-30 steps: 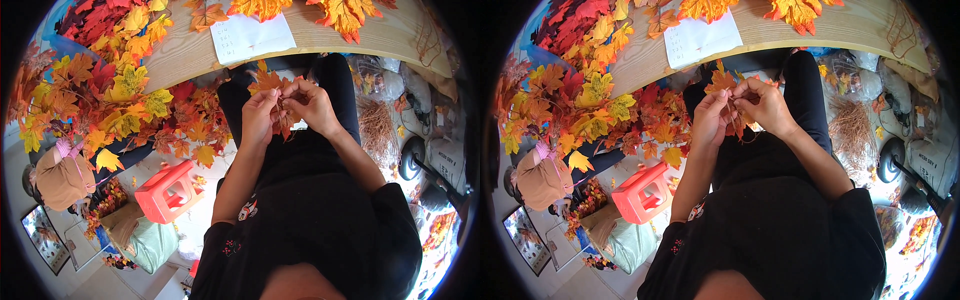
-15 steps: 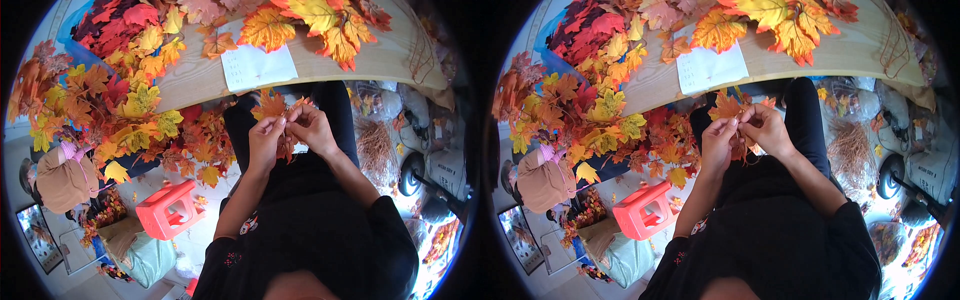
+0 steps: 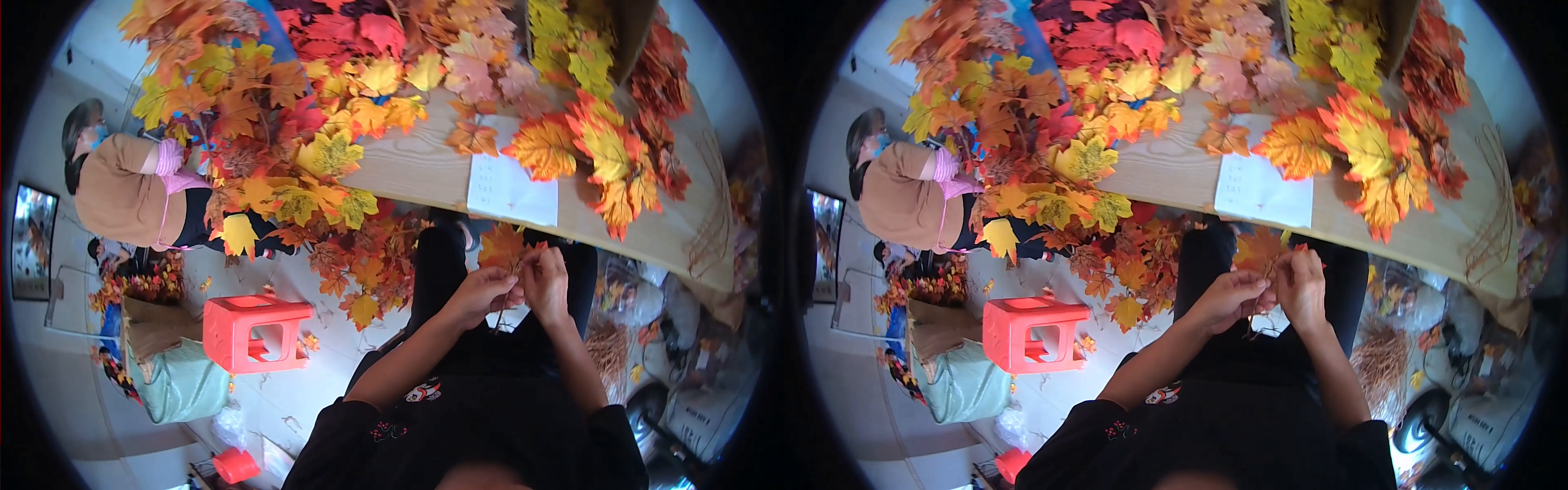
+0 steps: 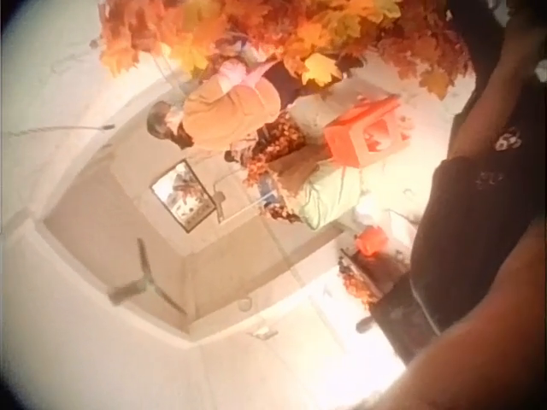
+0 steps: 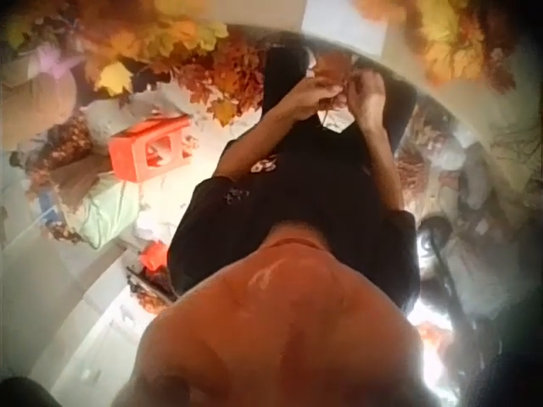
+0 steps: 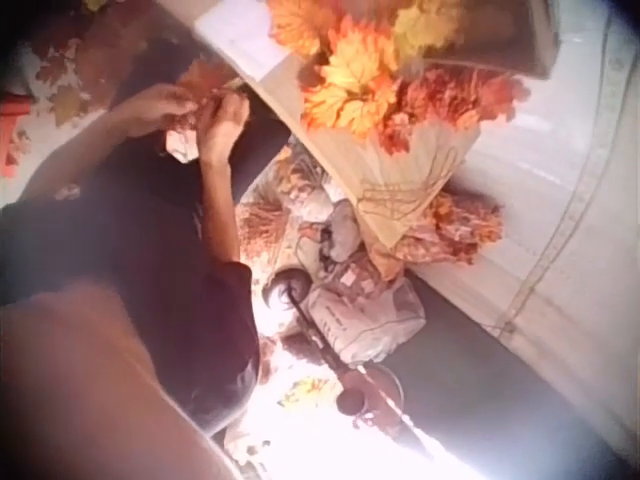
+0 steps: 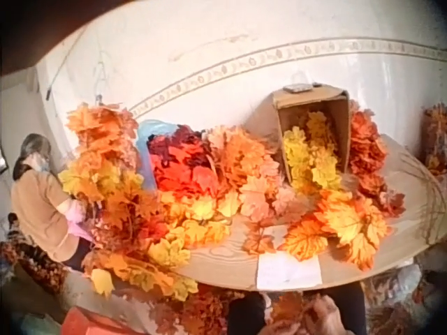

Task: The person untangles brown plastic branches from a pile and attaches artificial autumn leaves onto the branch stems by hand.

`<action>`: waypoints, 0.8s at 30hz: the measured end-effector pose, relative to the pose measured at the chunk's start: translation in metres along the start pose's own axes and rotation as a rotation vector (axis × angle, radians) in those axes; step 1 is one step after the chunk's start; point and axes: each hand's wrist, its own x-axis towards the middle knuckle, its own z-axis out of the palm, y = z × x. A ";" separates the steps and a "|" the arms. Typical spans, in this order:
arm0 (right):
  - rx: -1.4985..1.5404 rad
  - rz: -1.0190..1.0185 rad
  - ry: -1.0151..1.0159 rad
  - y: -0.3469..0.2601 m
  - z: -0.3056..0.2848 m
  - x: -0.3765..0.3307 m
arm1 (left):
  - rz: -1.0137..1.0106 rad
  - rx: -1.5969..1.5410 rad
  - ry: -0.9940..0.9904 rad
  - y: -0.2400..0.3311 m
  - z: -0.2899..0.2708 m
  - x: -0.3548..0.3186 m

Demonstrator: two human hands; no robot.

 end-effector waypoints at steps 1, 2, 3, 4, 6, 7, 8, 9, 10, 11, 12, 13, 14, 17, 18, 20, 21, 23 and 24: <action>-0.054 -0.085 -0.063 -0.002 0.001 0.005 | -0.038 -0.002 0.024 0.002 -0.005 -0.001; -0.111 -0.170 -0.124 -0.002 0.001 0.010 | -0.076 -0.004 0.045 0.004 -0.010 0.000; -0.190 -0.179 -0.253 -0.002 0.000 0.014 | -0.040 -0.008 0.052 0.001 -0.013 0.003; -0.198 -0.202 -0.248 -0.009 -0.001 0.020 | -0.018 -0.009 0.042 -0.002 -0.017 0.006; -0.154 -0.291 -0.261 -0.036 -0.004 0.036 | 0.045 -0.094 0.080 -0.011 -0.026 0.013; -0.114 -0.331 -0.280 -0.054 -0.005 0.047 | 0.075 -0.115 0.101 -0.018 -0.036 0.017; -0.044 -0.364 -0.289 -0.071 -0.004 0.062 | 0.097 -0.121 0.104 -0.024 -0.045 0.020; -0.037 -0.412 -0.290 -0.088 -0.007 0.082 | 0.109 -0.109 0.128 -0.030 -0.049 0.023; -0.010 -0.464 -0.300 -0.103 -0.002 0.103 | 0.126 -0.100 0.173 -0.034 -0.056 0.022; -0.079 -0.486 -0.237 -0.108 -0.001 0.130 | 0.132 -0.123 0.230 -0.033 -0.043 0.031; -0.100 -0.536 -0.187 -0.118 0.011 0.156 | 0.142 -0.129 0.235 -0.037 -0.049 0.032; -0.148 -0.541 -0.202 -0.126 0.023 0.186 | 0.179 -0.021 0.213 -0.041 -0.055 0.034; -0.193 -0.543 -0.217 -0.131 0.037 0.218 | 0.214 0.089 0.193 -0.046 -0.060 0.037; -0.189 -0.524 -0.195 -0.132 0.101 0.309 | 0.222 -0.007 0.194 -0.040 -0.056 0.030; -0.255 -0.453 -0.216 -0.132 0.122 0.334 | 0.125 -0.096 0.187 -0.033 -0.053 0.023; -0.469 -0.493 -0.063 -0.122 0.166 0.375 | 0.075 -0.147 0.198 -0.028 -0.058 0.021; -0.470 -0.500 -0.071 -0.118 0.182 0.388 | 0.034 -0.133 0.175 -0.025 -0.063 0.018; -0.552 -0.383 -0.056 -0.114 0.205 0.405 | -0.008 -0.124 0.135 -0.018 -0.068 0.014; -0.549 -0.390 -0.065 -0.114 0.214 0.410 | -0.004 -0.135 0.140 -0.018 -0.072 0.012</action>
